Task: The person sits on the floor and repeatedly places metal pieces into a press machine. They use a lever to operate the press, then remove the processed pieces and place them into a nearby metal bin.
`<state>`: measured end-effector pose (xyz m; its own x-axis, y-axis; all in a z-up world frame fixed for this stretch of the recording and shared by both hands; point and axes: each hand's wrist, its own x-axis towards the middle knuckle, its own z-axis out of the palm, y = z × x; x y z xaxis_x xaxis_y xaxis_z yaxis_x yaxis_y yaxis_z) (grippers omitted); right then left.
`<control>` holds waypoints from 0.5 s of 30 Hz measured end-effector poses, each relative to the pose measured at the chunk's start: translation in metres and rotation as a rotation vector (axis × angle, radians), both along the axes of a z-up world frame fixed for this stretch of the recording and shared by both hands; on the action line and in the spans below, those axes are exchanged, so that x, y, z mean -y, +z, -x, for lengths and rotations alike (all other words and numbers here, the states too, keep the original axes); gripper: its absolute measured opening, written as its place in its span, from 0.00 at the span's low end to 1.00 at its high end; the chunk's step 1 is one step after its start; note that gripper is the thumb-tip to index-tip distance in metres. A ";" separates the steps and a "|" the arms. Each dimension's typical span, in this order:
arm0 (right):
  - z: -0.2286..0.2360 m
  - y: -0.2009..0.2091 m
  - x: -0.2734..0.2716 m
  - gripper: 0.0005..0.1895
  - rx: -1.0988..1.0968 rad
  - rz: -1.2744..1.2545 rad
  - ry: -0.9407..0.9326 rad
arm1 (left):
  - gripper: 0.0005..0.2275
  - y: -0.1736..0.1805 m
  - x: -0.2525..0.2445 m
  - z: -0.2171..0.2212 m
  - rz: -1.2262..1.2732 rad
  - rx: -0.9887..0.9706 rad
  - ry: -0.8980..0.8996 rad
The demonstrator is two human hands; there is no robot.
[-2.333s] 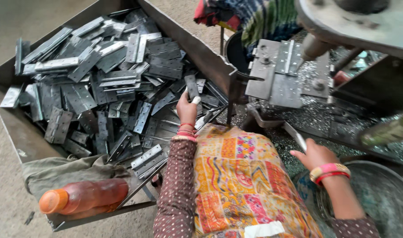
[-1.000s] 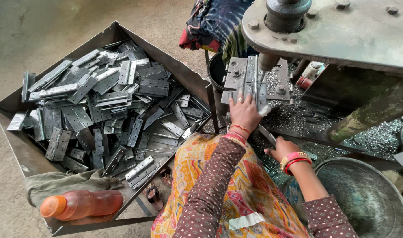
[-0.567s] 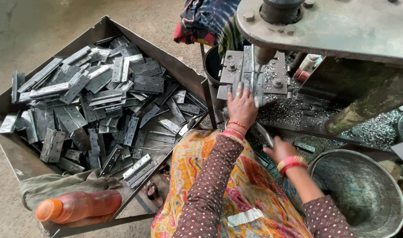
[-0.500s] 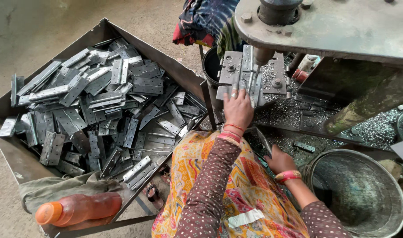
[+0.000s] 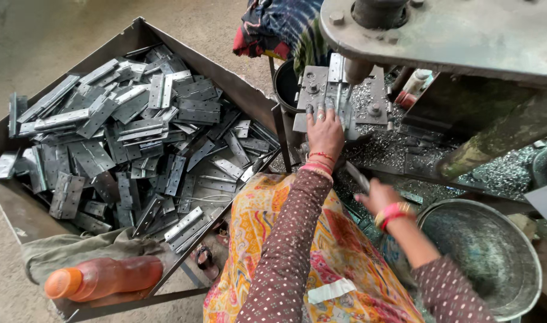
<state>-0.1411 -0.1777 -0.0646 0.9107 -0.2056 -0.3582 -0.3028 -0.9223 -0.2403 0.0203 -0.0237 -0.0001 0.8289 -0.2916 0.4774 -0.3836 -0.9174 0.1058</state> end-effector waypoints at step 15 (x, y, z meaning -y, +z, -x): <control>-0.016 0.017 0.001 0.30 -0.106 -0.022 0.033 | 0.13 -0.010 0.009 -0.014 0.085 -0.143 -0.023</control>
